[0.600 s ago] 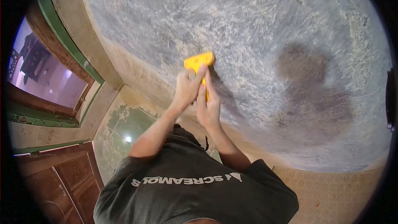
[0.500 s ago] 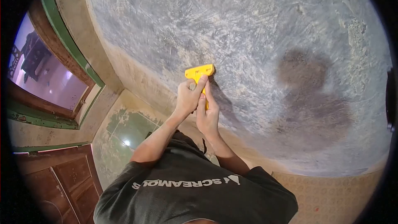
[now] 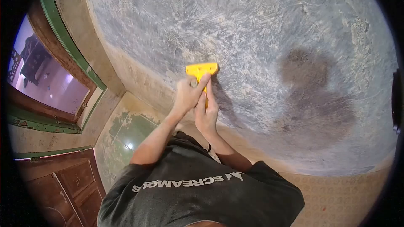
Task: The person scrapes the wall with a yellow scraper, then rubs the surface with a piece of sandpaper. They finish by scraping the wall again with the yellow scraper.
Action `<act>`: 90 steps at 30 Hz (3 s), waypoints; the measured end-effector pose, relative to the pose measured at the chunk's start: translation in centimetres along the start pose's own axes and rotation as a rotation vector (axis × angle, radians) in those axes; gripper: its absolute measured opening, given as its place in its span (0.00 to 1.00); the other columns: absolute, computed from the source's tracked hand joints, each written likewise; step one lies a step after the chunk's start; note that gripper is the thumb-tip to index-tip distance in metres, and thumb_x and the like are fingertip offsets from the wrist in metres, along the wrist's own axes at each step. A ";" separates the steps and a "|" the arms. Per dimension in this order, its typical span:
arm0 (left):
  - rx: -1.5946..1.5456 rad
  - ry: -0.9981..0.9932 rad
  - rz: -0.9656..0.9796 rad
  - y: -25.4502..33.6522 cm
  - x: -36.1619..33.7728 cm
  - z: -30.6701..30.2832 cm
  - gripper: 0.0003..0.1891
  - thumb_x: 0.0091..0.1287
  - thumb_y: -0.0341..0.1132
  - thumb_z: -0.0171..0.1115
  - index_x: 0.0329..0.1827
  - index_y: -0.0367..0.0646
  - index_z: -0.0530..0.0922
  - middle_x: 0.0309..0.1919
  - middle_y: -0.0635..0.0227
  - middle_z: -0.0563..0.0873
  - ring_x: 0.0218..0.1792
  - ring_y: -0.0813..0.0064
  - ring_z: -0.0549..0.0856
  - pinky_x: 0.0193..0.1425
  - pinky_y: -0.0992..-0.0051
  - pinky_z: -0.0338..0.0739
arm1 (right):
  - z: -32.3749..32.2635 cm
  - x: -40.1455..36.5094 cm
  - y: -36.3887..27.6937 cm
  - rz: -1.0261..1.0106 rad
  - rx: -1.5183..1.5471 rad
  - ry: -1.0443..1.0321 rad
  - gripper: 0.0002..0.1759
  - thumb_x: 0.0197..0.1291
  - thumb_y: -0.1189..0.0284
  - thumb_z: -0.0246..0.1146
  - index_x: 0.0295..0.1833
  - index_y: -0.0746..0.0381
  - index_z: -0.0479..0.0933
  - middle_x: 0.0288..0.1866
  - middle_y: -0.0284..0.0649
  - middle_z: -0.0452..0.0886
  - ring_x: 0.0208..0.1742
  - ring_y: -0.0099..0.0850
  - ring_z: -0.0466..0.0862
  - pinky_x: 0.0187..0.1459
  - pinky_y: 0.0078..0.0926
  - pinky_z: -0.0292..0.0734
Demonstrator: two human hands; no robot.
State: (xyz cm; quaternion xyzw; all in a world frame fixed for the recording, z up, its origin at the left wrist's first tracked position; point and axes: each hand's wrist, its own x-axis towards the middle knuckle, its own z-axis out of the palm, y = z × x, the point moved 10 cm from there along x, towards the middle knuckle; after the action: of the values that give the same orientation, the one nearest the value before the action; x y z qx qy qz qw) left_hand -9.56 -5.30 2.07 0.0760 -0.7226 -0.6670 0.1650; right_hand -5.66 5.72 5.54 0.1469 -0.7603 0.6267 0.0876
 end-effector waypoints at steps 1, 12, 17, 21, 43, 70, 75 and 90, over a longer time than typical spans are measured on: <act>0.000 0.007 0.010 0.2 -0.2 -0.1 0.27 0.66 0.50 0.70 0.21 0.31 0.79 0.14 0.56 0.79 0.17 0.80 0.76 0.23 0.68 0.70 | 0.0 -0.1 -0.3 0.018 0.027 -0.028 0.27 0.77 0.73 0.44 0.77 0.72 0.55 0.73 0.58 0.69 0.71 0.40 0.73 0.66 0.30 0.68; -0.109 0.085 0.123 1.0 0.6 -0.5 0.29 0.65 0.52 0.69 0.20 0.32 0.78 0.13 0.54 0.79 0.15 0.72 0.74 0.23 0.66 0.70 | -0.1 0.2 1.4 -0.027 -0.065 0.004 0.27 0.79 0.72 0.43 0.80 0.65 0.53 0.61 0.40 0.77 0.47 0.21 0.78 0.44 0.15 0.75; -0.008 0.003 0.085 2.5 0.5 -0.7 0.28 0.65 0.53 0.69 0.21 0.32 0.80 0.14 0.54 0.80 0.16 0.71 0.76 0.24 0.66 0.71 | 0.1 0.0 -0.8 0.003 0.019 0.031 0.27 0.78 0.73 0.43 0.78 0.71 0.54 0.73 0.57 0.68 0.71 0.39 0.73 0.66 0.30 0.68; -0.024 0.001 -0.025 2.0 0.2 -0.8 0.28 0.65 0.53 0.68 0.22 0.31 0.81 0.16 0.51 0.81 0.18 0.67 0.82 0.25 0.66 0.73 | 0.7 0.8 -0.3 0.102 0.067 -0.012 0.28 0.78 0.73 0.43 0.78 0.71 0.54 0.72 0.56 0.70 0.69 0.38 0.74 0.66 0.29 0.69; -0.006 0.055 0.097 2.0 0.6 -0.8 0.27 0.66 0.51 0.69 0.22 0.31 0.81 0.17 0.50 0.82 0.17 0.69 0.81 0.24 0.64 0.73 | -0.1 0.0 0.5 -0.010 0.004 0.032 0.26 0.78 0.73 0.45 0.77 0.69 0.58 0.70 0.57 0.72 0.68 0.37 0.76 0.63 0.29 0.71; 0.097 -0.066 0.126 6.1 0.7 0.0 0.29 0.66 0.54 0.67 0.24 0.31 0.82 0.15 0.55 0.81 0.18 0.69 0.80 0.23 0.66 0.71 | -1.3 0.2 -0.7 -0.019 0.149 0.173 0.26 0.78 0.72 0.47 0.78 0.66 0.60 0.46 0.37 0.80 0.36 0.19 0.75 0.36 0.20 0.73; 0.154 -0.100 -0.012 -4.3 -3.0 2.8 0.29 0.68 0.55 0.66 0.29 0.31 0.83 0.15 0.59 0.81 0.17 0.75 0.81 0.21 0.70 0.72 | -2.1 -4.9 7.4 0.106 0.003 0.124 0.28 0.79 0.71 0.45 0.80 0.62 0.54 0.44 0.32 0.78 0.30 0.14 0.68 0.29 0.15 0.67; -0.097 -0.400 0.031 -6.6 -10.6 7.9 0.21 0.73 0.47 0.61 0.33 0.34 0.83 0.21 0.62 0.85 0.22 0.77 0.81 0.29 0.72 0.75 | -8.0 -12.1 10.2 0.189 0.181 0.224 0.17 0.78 0.67 0.48 0.67 0.61 0.67 0.31 0.29 0.71 0.26 0.15 0.67 0.24 0.14 0.64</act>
State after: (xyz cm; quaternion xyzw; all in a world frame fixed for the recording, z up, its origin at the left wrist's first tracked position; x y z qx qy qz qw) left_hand -3.07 5.00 -6.38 -0.0772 -0.7091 -0.7001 0.0322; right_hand 1.95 16.66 -6.15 0.0111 -0.6967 0.7104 0.0987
